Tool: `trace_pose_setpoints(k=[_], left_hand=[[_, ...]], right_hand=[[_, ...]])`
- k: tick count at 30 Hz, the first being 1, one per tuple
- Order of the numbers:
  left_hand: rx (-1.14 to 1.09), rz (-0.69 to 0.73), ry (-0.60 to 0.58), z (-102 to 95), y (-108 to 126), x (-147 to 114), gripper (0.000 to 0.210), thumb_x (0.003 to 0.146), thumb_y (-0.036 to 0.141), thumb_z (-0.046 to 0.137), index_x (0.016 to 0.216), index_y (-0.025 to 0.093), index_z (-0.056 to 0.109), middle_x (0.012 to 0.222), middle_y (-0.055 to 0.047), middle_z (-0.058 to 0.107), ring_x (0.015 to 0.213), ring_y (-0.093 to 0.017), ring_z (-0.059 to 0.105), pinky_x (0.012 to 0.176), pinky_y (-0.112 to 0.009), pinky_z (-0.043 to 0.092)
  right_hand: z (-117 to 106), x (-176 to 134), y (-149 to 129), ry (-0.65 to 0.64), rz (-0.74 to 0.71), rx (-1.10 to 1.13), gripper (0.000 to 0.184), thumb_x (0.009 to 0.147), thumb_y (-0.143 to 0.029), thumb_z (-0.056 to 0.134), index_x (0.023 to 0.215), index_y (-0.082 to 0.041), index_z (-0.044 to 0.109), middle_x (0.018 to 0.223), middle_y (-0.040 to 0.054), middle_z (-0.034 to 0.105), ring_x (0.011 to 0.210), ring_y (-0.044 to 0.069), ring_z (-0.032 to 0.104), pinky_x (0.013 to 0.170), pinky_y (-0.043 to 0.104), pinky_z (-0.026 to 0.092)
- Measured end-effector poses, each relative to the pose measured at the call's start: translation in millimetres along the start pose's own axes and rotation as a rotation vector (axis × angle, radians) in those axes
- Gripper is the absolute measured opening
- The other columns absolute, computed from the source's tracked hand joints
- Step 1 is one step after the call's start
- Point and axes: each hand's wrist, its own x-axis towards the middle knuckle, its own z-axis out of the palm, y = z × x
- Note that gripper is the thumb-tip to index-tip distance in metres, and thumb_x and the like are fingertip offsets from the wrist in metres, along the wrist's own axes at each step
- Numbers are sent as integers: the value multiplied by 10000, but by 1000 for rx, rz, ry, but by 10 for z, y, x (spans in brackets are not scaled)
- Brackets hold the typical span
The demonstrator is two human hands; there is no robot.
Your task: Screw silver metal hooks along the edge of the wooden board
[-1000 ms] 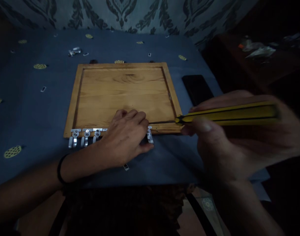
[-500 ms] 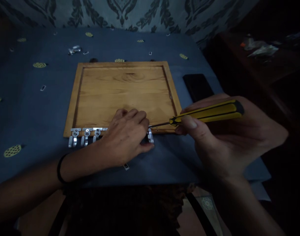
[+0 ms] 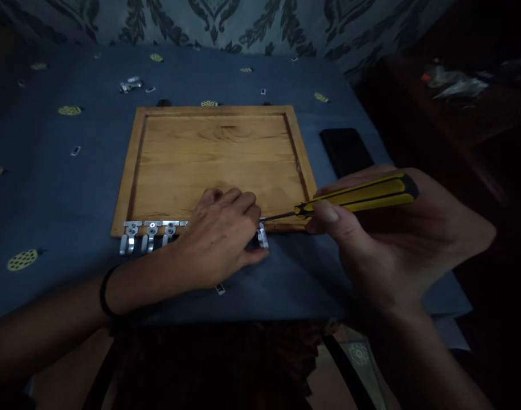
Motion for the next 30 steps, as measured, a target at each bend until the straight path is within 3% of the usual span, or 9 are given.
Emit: trace_pose_setpoints(k=[4, 8, 13, 17, 22, 26, 30], left_hand=[[-3, -6, -11, 0, 3, -2, 357, 908, 457, 696, 1024, 121, 669, 1045, -111, 655, 1083, -317, 602, 943, -468, 424], [-6, -12, -11, 4, 0, 1, 367, 906, 462, 702, 1047, 124, 671, 1071, -113, 652, 1114, -325, 600, 963, -478, 424], [-15, -25, -32, -1, 2, 11, 372, 912, 447, 695, 1096, 124, 675, 1103, -113, 653, 1161, -331, 587, 978, -478, 418], [-20, -24, -37, -5, 6, 9, 383, 917, 449, 690, 1120, 124, 672, 1122, -115, 654, 1168, -332, 584, 982, -486, 415], [-21, -21, -30, 12, 1, 5, 373, 917, 453, 690, 1100, 128, 671, 1140, -111, 653, 1168, -331, 585, 975, -489, 416], [-6, -11, 0, 10, -4, 6, 357, 900, 454, 713, 1047, 131, 671, 1070, -103, 657, 1111, -320, 599, 950, -466, 421], [2, -24, -26, -10, 2, 14, 353, 898, 461, 712, 1001, 126, 670, 1035, -105, 656, 1081, -315, 605, 942, -458, 421]], right_hand=[[-6, -6, -6, 1, 26, -23, 213, 766, -159, 825, 873, -330, 755, 769, -38, 711, 591, 176, 614, 478, 352, 472], [-12, 12, 28, -30, 20, 7, 210, 766, -197, 843, 933, -312, 788, 874, -28, 760, 671, 185, 665, 561, 365, 514], [-8, 44, 33, -45, -38, -24, 185, 723, -210, 884, 809, -303, 749, 724, -43, 698, 613, 168, 601, 513, 356, 444], [41, 51, -4, -16, 4, -87, 204, 729, -259, 884, 718, -258, 680, 671, -51, 679, 548, 142, 578, 464, 323, 419], [57, 56, -45, -37, 55, -49, 177, 762, -255, 858, 753, -240, 682, 618, -81, 629, 476, 89, 529, 430, 256, 407], [-17, 41, -57, -93, 104, -73, 127, 785, -202, 830, 865, -250, 744, 689, -74, 681, 538, 93, 579, 491, 250, 477], [-59, -13, -38, 12, -33, -109, 144, 782, -178, 831, 888, -231, 748, 839, -36, 766, 645, 127, 674, 558, 281, 553]])
